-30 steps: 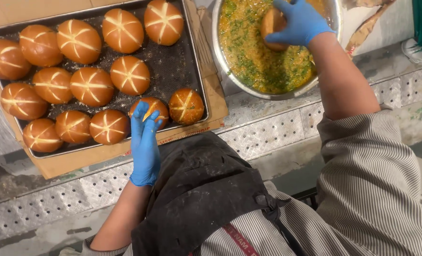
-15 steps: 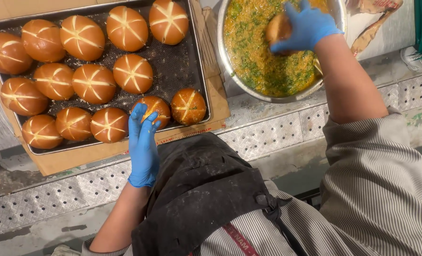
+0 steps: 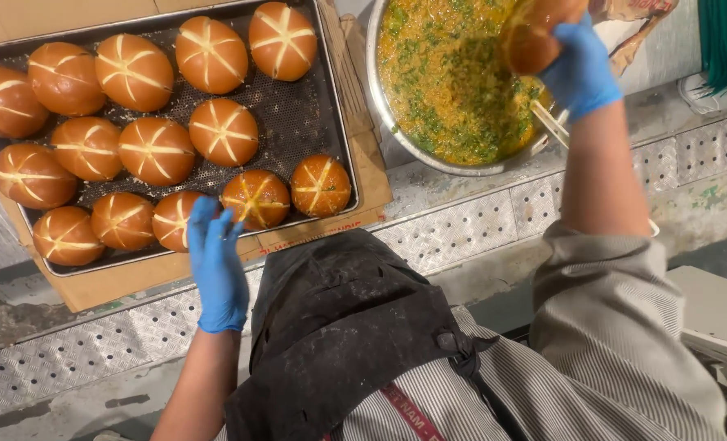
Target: Dipping scored bread rolls into a bowl of herb-infused liquid and placing them onto a tray.
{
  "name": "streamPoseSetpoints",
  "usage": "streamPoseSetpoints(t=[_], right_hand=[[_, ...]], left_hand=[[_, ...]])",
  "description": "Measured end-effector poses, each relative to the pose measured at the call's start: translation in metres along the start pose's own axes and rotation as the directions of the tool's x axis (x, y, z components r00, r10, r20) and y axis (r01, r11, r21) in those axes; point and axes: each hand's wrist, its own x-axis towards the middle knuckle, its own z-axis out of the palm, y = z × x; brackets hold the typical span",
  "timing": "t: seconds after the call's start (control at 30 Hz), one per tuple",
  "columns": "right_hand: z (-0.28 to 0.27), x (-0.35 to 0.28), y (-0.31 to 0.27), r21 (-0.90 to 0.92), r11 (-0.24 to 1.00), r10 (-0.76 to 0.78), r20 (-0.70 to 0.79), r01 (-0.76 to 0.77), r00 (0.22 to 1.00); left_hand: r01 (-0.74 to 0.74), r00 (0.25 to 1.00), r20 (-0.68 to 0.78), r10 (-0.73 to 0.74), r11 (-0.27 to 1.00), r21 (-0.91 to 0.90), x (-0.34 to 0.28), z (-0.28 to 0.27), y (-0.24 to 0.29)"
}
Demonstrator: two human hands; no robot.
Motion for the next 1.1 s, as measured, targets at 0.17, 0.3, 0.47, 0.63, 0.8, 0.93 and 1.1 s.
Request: streamPoseSetpoints(t=[0.17,0.3,0.47,0.63,0.8,0.93,1.1], right_hand=[[0.018,-0.02,0.027,0.689,0.724,0.096,-0.073,-0.019,0.993],[0.042,-0.029,0.027,0.802,0.594,0.093,-0.15,0.066,0.984],[0.091,-0.024,-0.002,0.793,0.608,0.043,0.005,-0.031,0.999],[0.177,0.015,-0.004,0.543,0.827,-0.002,0.264,-0.147,0.965],[0.253,0.079,0.048,0.327,0.843,0.26,0.447,-0.426,0.856],[0.304,0.11,0.088,0.108,0.764,0.523,0.475,-0.636,0.708],[0.292,0.15,0.147,-0.041,0.821,0.545,0.354,-0.57,0.76]], left_hand=[[-0.107,0.962,-0.241,0.125,0.99,0.088,0.019,-0.08,-0.056],[-0.016,0.846,-0.533,-0.003,0.999,-0.031,0.04,-0.143,-0.103],[0.081,0.883,-0.456,-0.115,0.992,-0.094,0.054,-0.138,-0.11],[-0.085,0.914,-0.403,0.033,0.99,-0.111,0.066,-0.149,-0.129],[0.154,0.801,-0.541,-0.257,0.961,-0.228,0.07,-0.147,-0.111],[0.235,0.835,-0.424,-0.35,0.925,-0.299,0.081,-0.158,-0.125],[0.155,0.858,-0.429,-0.283,0.938,-0.309,0.081,-0.148,-0.125]])
